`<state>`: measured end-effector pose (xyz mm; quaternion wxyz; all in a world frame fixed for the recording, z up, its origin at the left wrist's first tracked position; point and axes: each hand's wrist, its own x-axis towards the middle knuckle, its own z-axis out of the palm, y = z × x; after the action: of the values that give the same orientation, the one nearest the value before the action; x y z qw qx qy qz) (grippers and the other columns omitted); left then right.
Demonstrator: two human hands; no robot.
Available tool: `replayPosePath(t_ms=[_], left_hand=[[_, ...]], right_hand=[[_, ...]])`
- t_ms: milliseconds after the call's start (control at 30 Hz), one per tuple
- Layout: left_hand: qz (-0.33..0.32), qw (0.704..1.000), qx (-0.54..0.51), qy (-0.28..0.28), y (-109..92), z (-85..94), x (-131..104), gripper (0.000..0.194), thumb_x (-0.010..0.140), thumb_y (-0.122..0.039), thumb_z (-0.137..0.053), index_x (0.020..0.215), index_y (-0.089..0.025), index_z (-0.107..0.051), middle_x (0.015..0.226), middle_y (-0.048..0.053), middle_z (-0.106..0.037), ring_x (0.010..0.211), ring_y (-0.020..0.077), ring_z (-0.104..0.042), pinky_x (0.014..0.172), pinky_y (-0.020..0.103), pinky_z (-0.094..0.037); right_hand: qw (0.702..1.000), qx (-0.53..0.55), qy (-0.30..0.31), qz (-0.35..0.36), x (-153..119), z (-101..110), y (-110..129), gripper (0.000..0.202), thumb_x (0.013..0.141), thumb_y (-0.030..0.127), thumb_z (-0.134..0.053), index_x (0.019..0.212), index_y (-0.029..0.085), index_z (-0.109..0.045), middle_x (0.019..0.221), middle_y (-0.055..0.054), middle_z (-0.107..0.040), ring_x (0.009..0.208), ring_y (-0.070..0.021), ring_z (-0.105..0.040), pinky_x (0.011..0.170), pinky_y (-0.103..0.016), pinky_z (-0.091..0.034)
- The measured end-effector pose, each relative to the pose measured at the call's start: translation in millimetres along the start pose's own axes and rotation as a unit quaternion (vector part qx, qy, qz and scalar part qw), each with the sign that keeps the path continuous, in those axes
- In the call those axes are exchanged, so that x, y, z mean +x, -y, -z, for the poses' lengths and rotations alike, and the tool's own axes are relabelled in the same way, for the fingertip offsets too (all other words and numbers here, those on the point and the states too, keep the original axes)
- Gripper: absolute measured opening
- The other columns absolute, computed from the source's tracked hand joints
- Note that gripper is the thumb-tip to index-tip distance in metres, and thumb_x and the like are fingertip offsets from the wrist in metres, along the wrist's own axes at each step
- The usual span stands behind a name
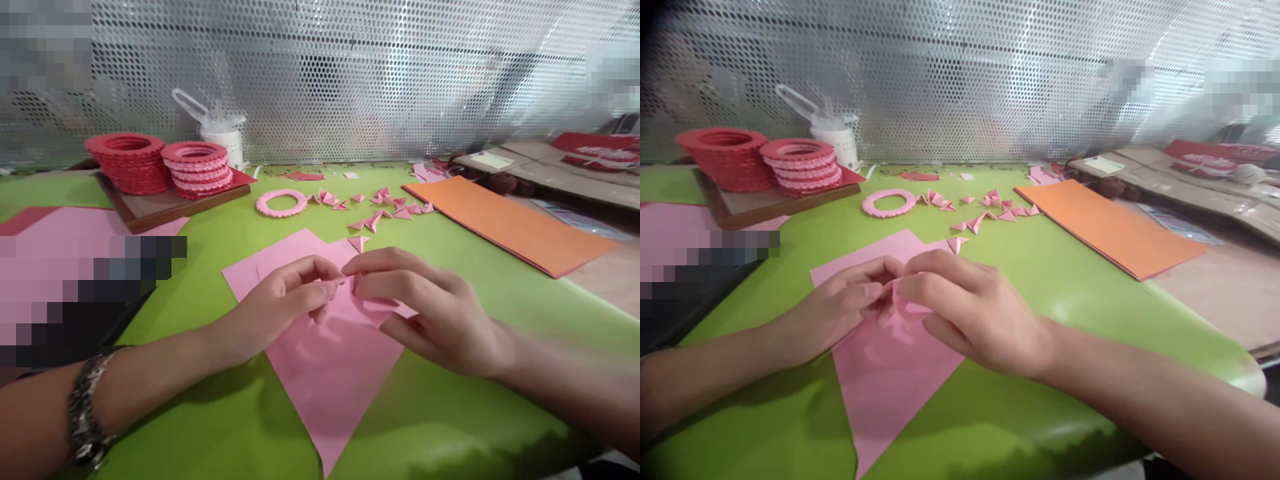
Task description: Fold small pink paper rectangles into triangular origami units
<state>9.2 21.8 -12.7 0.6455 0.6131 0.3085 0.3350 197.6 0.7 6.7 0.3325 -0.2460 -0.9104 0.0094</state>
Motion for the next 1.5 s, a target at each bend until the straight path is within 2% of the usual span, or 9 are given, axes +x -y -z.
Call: replayPosePath(t_ms=[200,267,400,567,733,833,967,1233,1500], left_hand=[[0.029,0.998,-0.033,0.044,-1.8,0.1,-4.0,0.012,0.072,-0.012,-0.052,0.078,-0.02,-0.046,0.049,-0.01,-0.045,0.043,0.0039,-0.039,0.048,0.015,-0.037],[0.044,0.998,-0.013,0.038,-4.0,-2.5,-4.3,0.014,0.071,-0.009,-0.053,0.078,-0.02,-0.047,0.044,-0.011,-0.045,0.039,0.0031,-0.037,0.043,0.014,-0.035],[0.015,1.0,0.022,0.015,-7.1,-5.3,-3.3,0.01,0.072,-0.009,-0.052,0.071,-0.018,-0.05,0.049,-0.01,-0.045,0.039,0.002,-0.036,0.039,0.013,-0.031],[-0.014,0.998,0.065,0.01,-6.3,-3.9,-3.8,0.009,0.078,-0.013,-0.05,0.07,-0.017,-0.052,0.05,-0.009,-0.046,0.041,0.0018,-0.038,0.039,0.012,-0.029],[0.0,0.996,0.092,0.001,-8.1,-5.3,-5.7,0.001,0.079,-0.016,-0.053,0.077,-0.017,-0.053,0.052,-0.009,-0.048,0.041,0.0018,-0.037,0.036,0.012,-0.026],[0.022,0.996,0.089,0.0,-10.6,-7.7,-6.4,0.004,0.076,-0.018,-0.057,0.075,-0.017,-0.052,0.053,-0.009,-0.047,0.043,0.0025,-0.038,0.037,0.012,-0.027],[0.034,0.996,0.08,0.003,-10.4,-9.0,-6.8,0.009,0.073,-0.019,-0.059,0.074,-0.017,-0.05,0.051,-0.01,-0.041,0.039,0.0023,-0.033,0.034,0.012,-0.025],[0.015,0.99,0.137,-0.013,-8.4,-9.4,-6.7,0.007,0.073,-0.019,-0.058,0.072,-0.017,-0.052,0.054,-0.008,-0.045,0.042,0.0042,-0.037,0.038,0.015,-0.029],[-0.004,0.987,0.16,-0.007,-7.9,-9.7,-4.8,0.003,0.075,-0.017,-0.057,0.074,-0.016,-0.054,0.059,-0.007,-0.048,0.048,0.0048,-0.038,0.042,0.015,-0.03]], right_hand=[[0.997,-0.076,-0.024,0.023,-1.6,-2.0,-1.0,0.019,0.08,0.003,-0.041,0.084,0.019,-0.05,0.095,-0.007,-0.054,0.08,-0.0125,-0.056,0.062,-0.024,-0.049],[0.998,-0.049,-0.011,0.024,-1.4,-1.5,-2.9,0.019,0.08,0.002,-0.041,0.084,0.018,-0.052,0.095,-0.008,-0.053,0.081,-0.0127,-0.056,0.064,-0.025,-0.049],[0.996,0.075,0.03,0.029,3.4,1.7,-7.3,0.009,0.08,0.009,-0.05,0.085,0.015,-0.055,0.089,-0.008,-0.056,0.079,-0.0105,-0.054,0.067,-0.022,-0.047],[0.986,0.151,0.032,-0.063,8.0,3.2,-6.3,0.005,0.078,0.01,-0.055,0.079,0.014,-0.058,0.079,-0.004,-0.061,0.074,-0.0087,-0.056,0.066,-0.02,-0.046],[0.958,0.203,0.029,-0.202,6.8,-0.2,-1.7,0.004,0.078,0.014,-0.056,0.075,0.013,-0.058,0.072,-0.002,-0.061,0.066,-0.0079,-0.056,0.061,-0.018,-0.047],[0.94,0.237,0.021,-0.246,6.6,-3.0,-0.8,0.003,0.075,0.014,-0.058,0.073,0.013,-0.056,0.068,0.0,-0.059,0.063,-0.0071,-0.055,0.058,-0.017,-0.046],[0.93,0.248,0.01,-0.27,6.7,-6.5,-1.0,0.006,0.073,0.014,-0.061,0.071,0.012,-0.056,0.064,0.001,-0.056,0.059,-0.0068,-0.051,0.053,-0.016,-0.043],[0.919,0.266,-0.015,-0.292,5.3,-8.7,0.3,0.012,0.069,0.013,-0.065,0.065,0.012,-0.054,0.058,0.003,-0.052,0.052,-0.0045,-0.045,0.047,-0.014,-0.038],[0.904,0.289,-0.001,-0.314,7.8,-9.5,-1.7,0.012,0.073,0.017,-0.061,0.066,0.013,-0.052,0.054,0.003,-0.052,0.048,-0.0045,-0.045,0.042,-0.015,-0.036]])
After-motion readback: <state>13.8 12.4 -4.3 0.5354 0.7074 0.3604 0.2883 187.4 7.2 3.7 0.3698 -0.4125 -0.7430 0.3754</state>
